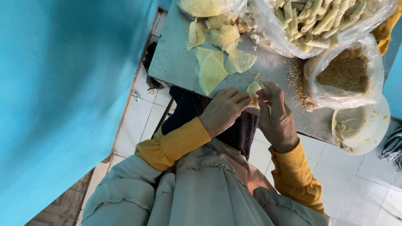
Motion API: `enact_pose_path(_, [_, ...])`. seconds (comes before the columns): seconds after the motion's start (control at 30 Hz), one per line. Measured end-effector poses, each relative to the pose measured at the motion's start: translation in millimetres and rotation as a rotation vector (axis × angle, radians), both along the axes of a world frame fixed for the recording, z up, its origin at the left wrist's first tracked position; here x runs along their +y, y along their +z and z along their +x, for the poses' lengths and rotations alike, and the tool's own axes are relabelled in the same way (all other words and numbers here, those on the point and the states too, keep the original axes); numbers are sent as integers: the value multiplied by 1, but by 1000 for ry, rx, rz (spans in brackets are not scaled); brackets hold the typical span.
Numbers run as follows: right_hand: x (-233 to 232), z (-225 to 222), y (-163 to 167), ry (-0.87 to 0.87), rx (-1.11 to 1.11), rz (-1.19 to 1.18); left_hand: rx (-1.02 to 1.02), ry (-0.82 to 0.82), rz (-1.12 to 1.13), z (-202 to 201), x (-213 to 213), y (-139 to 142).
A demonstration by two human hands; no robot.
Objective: The person sits at a small metal table and folds triangular pieces of thin dough by hand, pinching the edges closed to form filled pastry pockets, and places the folded pastries onto the table beside a large bag of already folded pastries. They repeat the folding motion one piece at a time throughout the clip.
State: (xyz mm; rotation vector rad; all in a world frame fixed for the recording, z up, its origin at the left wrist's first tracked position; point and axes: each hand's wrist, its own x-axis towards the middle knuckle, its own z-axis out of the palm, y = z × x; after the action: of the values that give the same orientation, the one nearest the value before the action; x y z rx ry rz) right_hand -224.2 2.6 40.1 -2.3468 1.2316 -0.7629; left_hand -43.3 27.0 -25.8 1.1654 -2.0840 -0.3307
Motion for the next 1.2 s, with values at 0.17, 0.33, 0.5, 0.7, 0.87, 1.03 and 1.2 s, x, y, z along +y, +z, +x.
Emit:
enact_pose_path(0.17, [-5, 5, -10, -66, 10, 48, -8, -2, -4, 1, -4, 0])
enact_pose_path(0.33, [-1, 0, -10, -69, -62, 101, -20, -11, -52, 4, -5, 0])
enact_pose_path(0.5, [1, -6, -10, -72, -71, 123, -78, -30, -103, 5, -9, -5])
enact_pose_path(0.7, [-2, -2, -11, -28, 47, -18, -11, 12, -263, 4, -15, -10])
enact_pose_path(0.87, [-2, -9, -1, 77, 58, -15, 29, 57, -196, -2, -18, -5])
enact_pose_path(1.03, [-13, -11, 3, 127, 79, -18, 35, 98, -91, -7, -18, -1])
enact_pose_path(1.2, [-36, -6, 1, 114, -27, 219, -144, 94, -201, -13, -13, -6])
